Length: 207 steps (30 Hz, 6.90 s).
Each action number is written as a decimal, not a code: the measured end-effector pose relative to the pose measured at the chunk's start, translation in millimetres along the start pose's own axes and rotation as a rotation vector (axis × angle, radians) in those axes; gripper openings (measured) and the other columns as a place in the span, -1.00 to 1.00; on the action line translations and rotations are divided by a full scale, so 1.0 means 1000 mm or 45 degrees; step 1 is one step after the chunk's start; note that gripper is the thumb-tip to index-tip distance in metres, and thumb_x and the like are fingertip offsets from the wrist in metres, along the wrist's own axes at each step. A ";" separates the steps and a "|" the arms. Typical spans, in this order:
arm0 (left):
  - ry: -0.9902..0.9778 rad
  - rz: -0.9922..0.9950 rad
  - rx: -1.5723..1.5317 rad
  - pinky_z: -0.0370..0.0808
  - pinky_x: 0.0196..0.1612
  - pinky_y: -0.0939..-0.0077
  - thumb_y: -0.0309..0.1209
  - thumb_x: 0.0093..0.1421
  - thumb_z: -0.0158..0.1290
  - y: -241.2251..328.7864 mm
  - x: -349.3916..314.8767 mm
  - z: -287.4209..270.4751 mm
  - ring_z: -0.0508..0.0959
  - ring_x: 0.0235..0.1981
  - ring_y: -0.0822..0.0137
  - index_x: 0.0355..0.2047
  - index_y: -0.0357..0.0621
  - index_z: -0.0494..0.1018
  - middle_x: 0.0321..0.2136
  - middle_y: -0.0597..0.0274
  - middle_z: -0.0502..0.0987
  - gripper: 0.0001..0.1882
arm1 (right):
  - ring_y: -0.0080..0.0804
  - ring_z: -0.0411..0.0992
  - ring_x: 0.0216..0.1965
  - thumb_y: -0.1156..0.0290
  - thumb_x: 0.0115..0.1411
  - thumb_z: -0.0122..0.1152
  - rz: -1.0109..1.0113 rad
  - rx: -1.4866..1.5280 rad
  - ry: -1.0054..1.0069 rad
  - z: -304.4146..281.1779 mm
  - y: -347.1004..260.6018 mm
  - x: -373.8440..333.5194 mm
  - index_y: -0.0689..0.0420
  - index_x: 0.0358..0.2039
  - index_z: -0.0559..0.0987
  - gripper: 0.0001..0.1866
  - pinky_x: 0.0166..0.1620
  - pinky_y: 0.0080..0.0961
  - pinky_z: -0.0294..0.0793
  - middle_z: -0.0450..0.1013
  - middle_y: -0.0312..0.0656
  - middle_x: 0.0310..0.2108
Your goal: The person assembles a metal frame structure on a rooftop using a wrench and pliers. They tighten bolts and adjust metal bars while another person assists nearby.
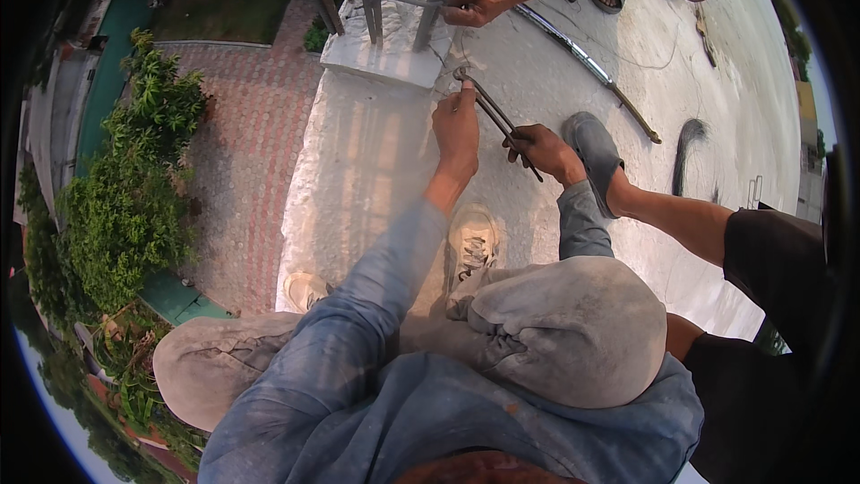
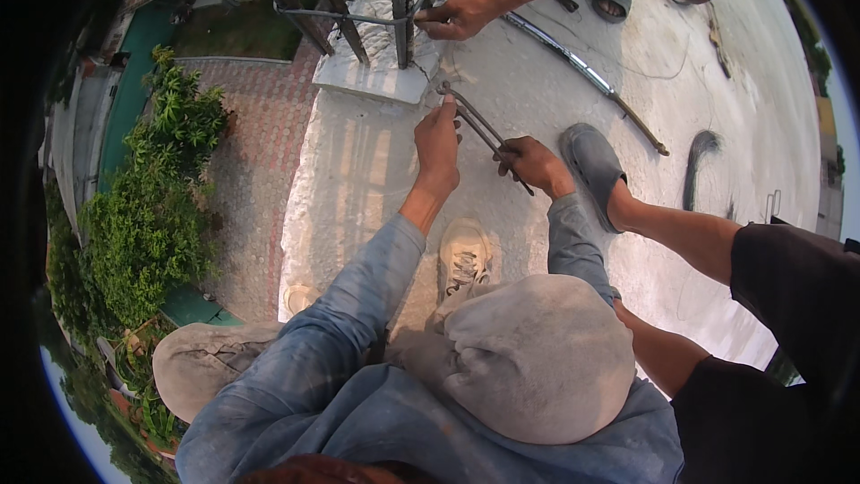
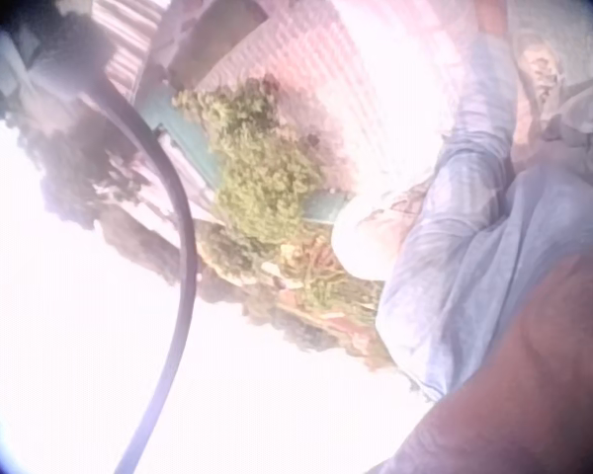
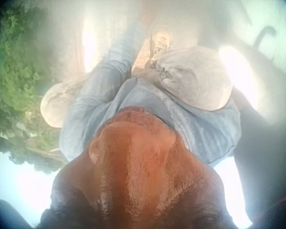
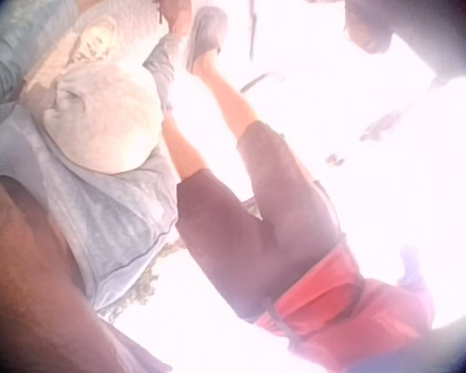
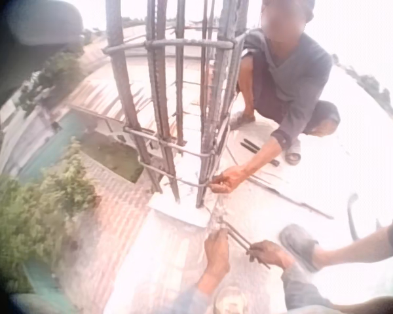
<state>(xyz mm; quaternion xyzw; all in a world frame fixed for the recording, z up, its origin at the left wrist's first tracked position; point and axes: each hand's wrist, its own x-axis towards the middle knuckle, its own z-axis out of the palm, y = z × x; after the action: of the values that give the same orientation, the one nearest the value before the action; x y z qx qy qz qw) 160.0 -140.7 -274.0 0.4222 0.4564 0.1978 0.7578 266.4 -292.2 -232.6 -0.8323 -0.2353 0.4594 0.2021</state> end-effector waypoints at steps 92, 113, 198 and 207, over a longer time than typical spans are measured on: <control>-0.045 -0.221 -0.401 0.56 -0.29 0.39 -0.24 0.39 0.05 0.003 0.035 -0.090 0.57 -0.37 0.33 -0.16 -0.26 0.55 -0.28 0.14 0.61 -0.70 | 0.06 0.62 -0.29 0.22 0.21 0.38 -0.697 -0.033 0.724 0.078 -0.145 0.086 0.19 -0.30 0.72 -0.73 -0.20 -0.14 0.58 0.65 -0.03 -0.35; 0.094 0.394 -0.039 0.41 -0.08 0.40 -0.13 0.42 0.07 0.187 0.152 -0.164 0.55 -0.13 0.44 -0.02 -0.11 0.64 -0.12 0.35 0.68 -0.64 | -0.40 0.60 -0.21 0.38 0.32 0.30 -0.394 0.129 0.219 0.077 -0.078 0.028 0.30 -0.09 0.70 -0.73 -0.06 -0.44 0.54 0.66 -0.08 -0.27; 0.371 0.186 -0.564 0.37 -0.49 0.66 -0.37 0.34 0.21 0.140 0.093 -0.132 0.39 -0.54 0.62 -0.31 -0.04 0.55 -0.45 0.45 0.51 -0.91 | -0.46 0.48 -0.28 0.43 0.45 0.09 -0.128 1.595 0.451 0.055 -0.064 0.049 0.27 0.05 0.55 -0.74 -0.13 -0.41 0.55 0.54 -0.22 -0.22; 0.348 0.199 -0.538 0.43 -0.30 0.50 -0.34 0.35 0.19 0.139 0.095 -0.142 0.44 -0.37 0.50 -0.18 -0.07 0.62 -0.33 0.38 0.54 -0.88 | -0.46 0.47 -0.24 0.41 0.45 0.09 -0.144 1.558 0.446 0.055 -0.069 0.042 0.27 0.08 0.53 -0.72 -0.12 -0.41 0.55 0.53 -0.23 -0.20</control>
<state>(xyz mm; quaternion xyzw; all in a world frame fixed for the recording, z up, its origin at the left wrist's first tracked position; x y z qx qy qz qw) 98.1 68.2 -242.0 0.2579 0.4690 0.4019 0.7430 224.8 -205.6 -250.3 -0.6154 0.0625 0.3564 0.7002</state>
